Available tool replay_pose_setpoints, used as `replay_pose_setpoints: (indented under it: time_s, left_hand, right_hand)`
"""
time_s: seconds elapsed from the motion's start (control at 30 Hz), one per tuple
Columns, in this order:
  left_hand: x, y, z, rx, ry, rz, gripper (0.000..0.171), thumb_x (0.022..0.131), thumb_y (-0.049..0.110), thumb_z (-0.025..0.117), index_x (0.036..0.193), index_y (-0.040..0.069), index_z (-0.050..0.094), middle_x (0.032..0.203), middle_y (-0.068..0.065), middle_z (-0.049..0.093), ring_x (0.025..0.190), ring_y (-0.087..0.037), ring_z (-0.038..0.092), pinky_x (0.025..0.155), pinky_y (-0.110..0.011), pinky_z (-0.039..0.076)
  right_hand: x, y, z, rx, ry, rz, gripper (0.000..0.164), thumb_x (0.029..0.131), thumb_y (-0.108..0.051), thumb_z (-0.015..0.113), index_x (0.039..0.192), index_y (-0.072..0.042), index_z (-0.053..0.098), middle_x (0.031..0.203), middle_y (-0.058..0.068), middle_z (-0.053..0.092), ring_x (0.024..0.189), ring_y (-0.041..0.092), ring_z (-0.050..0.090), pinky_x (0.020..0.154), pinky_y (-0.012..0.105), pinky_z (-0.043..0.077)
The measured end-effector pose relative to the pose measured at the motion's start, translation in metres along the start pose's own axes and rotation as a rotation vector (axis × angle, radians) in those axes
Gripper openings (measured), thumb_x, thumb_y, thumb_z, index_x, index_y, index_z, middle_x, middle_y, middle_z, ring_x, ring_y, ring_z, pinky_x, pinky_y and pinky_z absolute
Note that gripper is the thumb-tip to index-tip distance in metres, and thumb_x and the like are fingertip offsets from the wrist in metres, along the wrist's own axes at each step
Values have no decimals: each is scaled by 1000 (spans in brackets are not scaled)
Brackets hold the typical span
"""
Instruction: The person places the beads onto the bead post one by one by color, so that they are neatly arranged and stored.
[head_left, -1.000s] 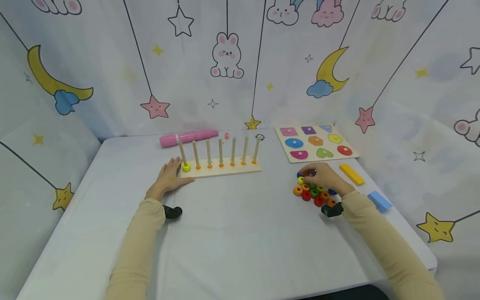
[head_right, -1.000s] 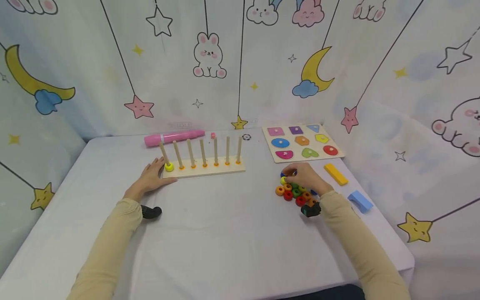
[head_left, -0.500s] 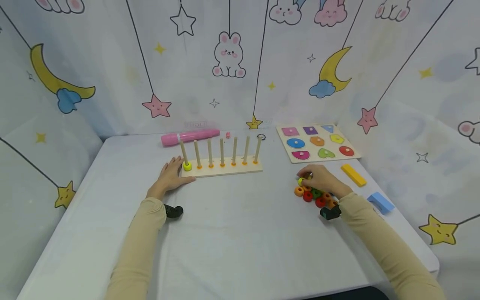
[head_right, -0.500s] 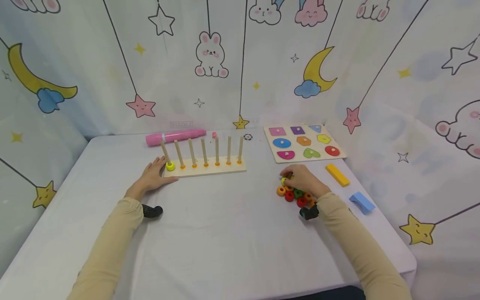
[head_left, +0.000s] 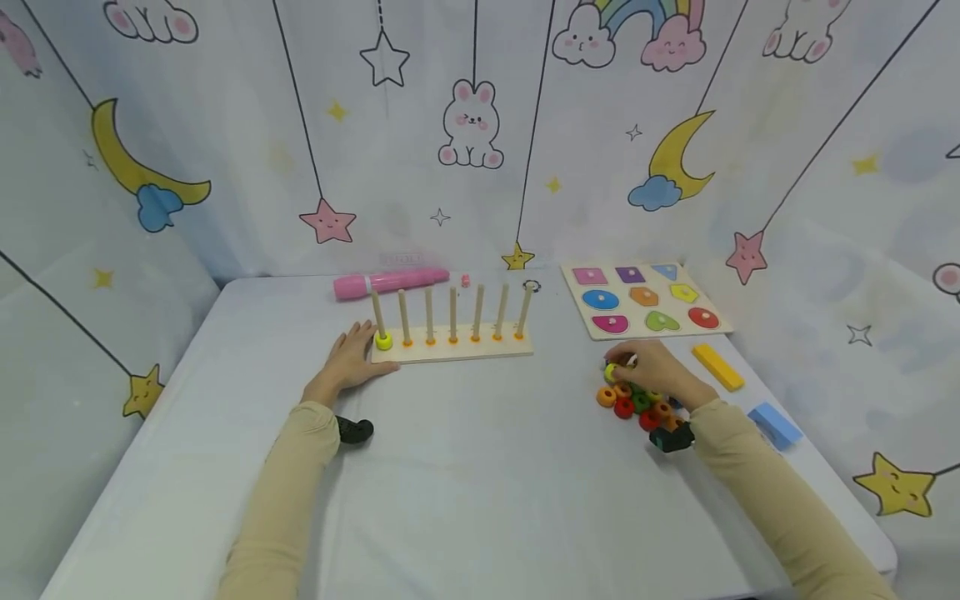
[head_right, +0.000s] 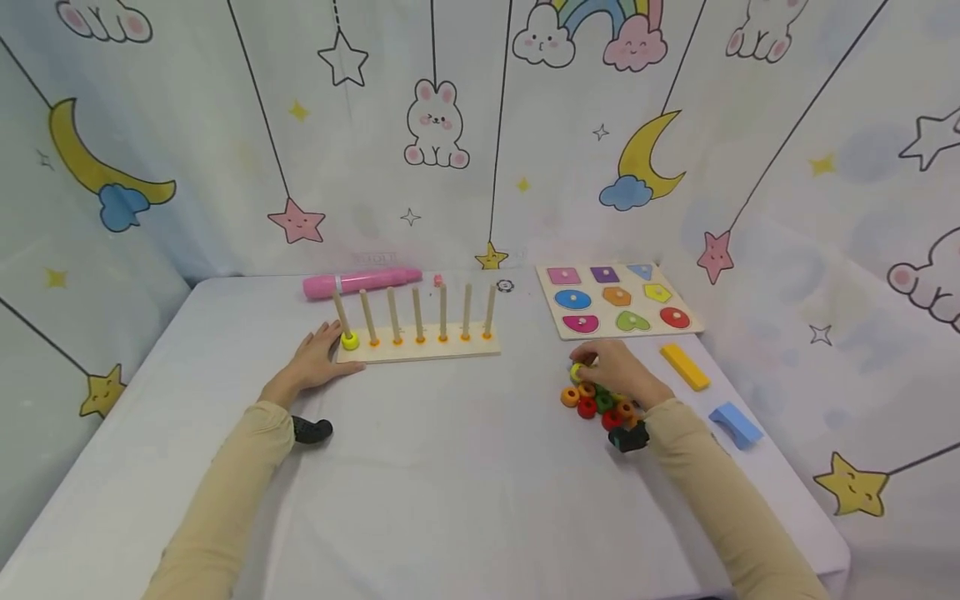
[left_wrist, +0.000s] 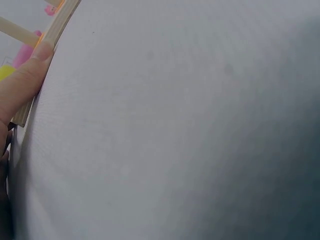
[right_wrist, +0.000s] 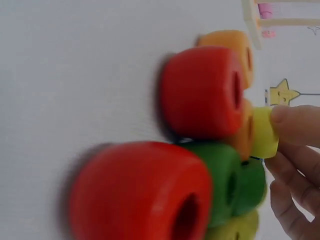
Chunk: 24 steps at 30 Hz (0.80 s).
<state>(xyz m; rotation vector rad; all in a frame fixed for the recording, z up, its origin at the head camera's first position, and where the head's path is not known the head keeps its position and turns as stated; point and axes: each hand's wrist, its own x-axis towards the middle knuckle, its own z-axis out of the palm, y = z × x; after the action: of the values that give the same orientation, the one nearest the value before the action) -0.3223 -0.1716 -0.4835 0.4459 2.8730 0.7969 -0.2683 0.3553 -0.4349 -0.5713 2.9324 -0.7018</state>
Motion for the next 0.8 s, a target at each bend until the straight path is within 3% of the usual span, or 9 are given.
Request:
replay_pose_setpoints:
  time_s: [0.47, 0.8]
  left_hand:
    - [-3, 4, 4, -6, 11, 1, 97, 82, 51, 67, 147, -5, 22, 154, -23, 14, 142, -37, 4, 115, -49, -2]
    - [-4, 0, 2, 19, 18, -14, 97, 82, 51, 67, 147, -5, 22, 154, -23, 15, 142, -37, 5, 115, -49, -2]
  right_hand:
    - [25, -23, -16, 98, 118, -54, 31, 89, -10, 66, 117, 0, 62, 107, 12, 66, 97, 29, 63, 82, 43, 55]
    - [81, -64, -34, 113, 245, -180, 22, 88, -2, 60, 110, 1, 64, 106, 15, 65, 96, 29, 64, 82, 41, 55]
